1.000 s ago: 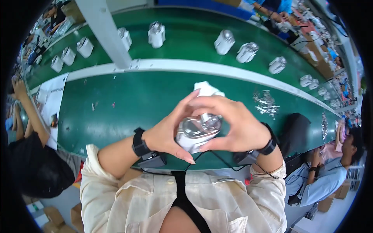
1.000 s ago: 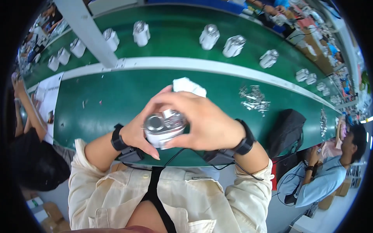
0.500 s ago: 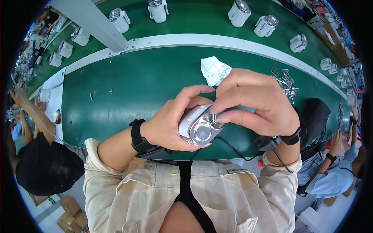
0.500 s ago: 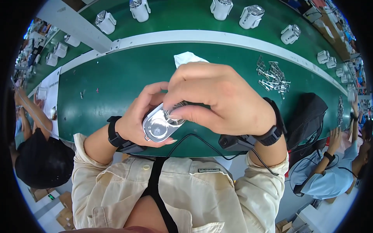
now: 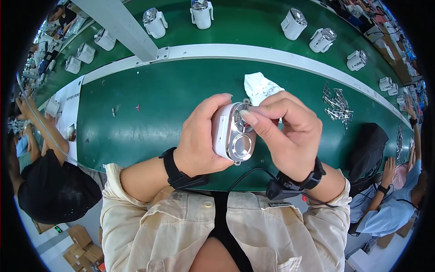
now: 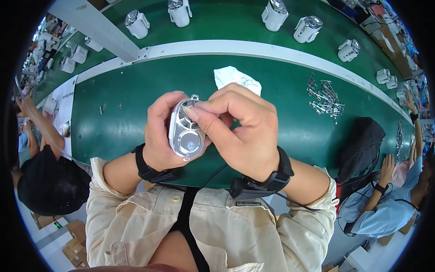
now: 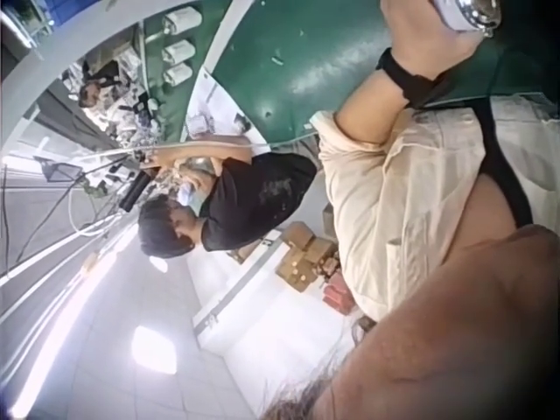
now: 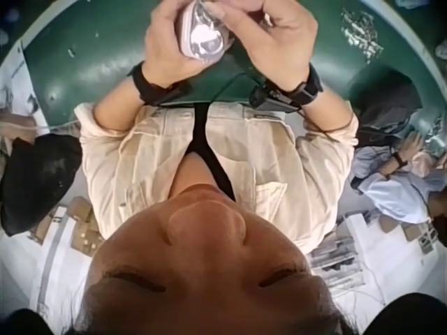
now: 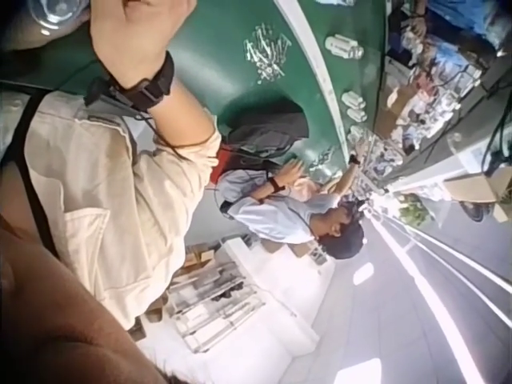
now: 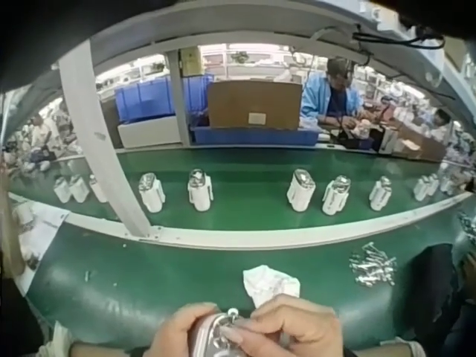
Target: The person picks up a flashlight from the conveyor belt, wipes it with a cloth, and presses a small metal component into the casing by hand before returning it to the belt.
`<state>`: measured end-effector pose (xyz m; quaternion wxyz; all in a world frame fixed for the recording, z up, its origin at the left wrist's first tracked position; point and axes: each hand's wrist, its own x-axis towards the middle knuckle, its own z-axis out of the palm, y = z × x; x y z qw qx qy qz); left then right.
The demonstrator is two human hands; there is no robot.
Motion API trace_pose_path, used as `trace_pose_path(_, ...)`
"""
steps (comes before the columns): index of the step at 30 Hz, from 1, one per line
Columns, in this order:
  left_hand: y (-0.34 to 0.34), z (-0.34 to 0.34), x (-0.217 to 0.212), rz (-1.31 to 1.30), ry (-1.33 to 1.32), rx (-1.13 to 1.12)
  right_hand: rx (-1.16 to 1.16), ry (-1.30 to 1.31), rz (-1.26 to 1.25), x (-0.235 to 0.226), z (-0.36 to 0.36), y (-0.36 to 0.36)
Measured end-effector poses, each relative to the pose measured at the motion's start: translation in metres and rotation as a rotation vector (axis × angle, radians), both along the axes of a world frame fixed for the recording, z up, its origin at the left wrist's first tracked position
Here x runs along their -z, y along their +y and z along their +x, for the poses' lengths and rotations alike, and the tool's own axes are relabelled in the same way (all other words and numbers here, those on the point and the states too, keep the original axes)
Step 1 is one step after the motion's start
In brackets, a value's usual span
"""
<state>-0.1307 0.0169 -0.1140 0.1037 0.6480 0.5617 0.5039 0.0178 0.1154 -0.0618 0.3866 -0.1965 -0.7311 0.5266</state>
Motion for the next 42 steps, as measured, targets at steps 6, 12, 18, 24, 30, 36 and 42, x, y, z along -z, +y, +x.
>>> trace_pose_path(6, 0.0, -0.001, 0.001, 0.083, -0.006, -0.072, 0.058, 0.069, 0.507, 0.009, -0.004, 0.005)
trace_pose_path(12, 0.0, -0.004, -0.006, 0.087, 0.084, -0.057, 0.06, -0.114, 0.976, -0.012, 0.006, 0.002)
trace_pose_path(18, 0.005, -0.007, -0.004, 0.146, 0.093, 0.01, -0.105, -0.117, 0.509, -0.025, 0.012, 0.025)
trace_pose_path(24, 0.01, 0.015, -0.006, 0.208, -0.233, 0.082, -0.473, 0.04, -0.27, -0.006, 0.002, 0.019)
trace_pose_path(30, 0.012, 0.012, -0.01, 0.302, -0.021, 0.084, -0.654, 0.127, -0.539, 0.006, -0.002, 0.014)
trace_pose_path(36, 0.007, 0.007, 0.005, 0.362, 0.067, 0.121, -0.691, 0.162, -0.676, 0.002, 0.002, 0.011)
trace_pose_path(42, 0.008, 0.009, 0.003, 0.224, -0.022, 0.088, -0.643, 0.062, -0.713, -0.005, 0.0, 0.012)
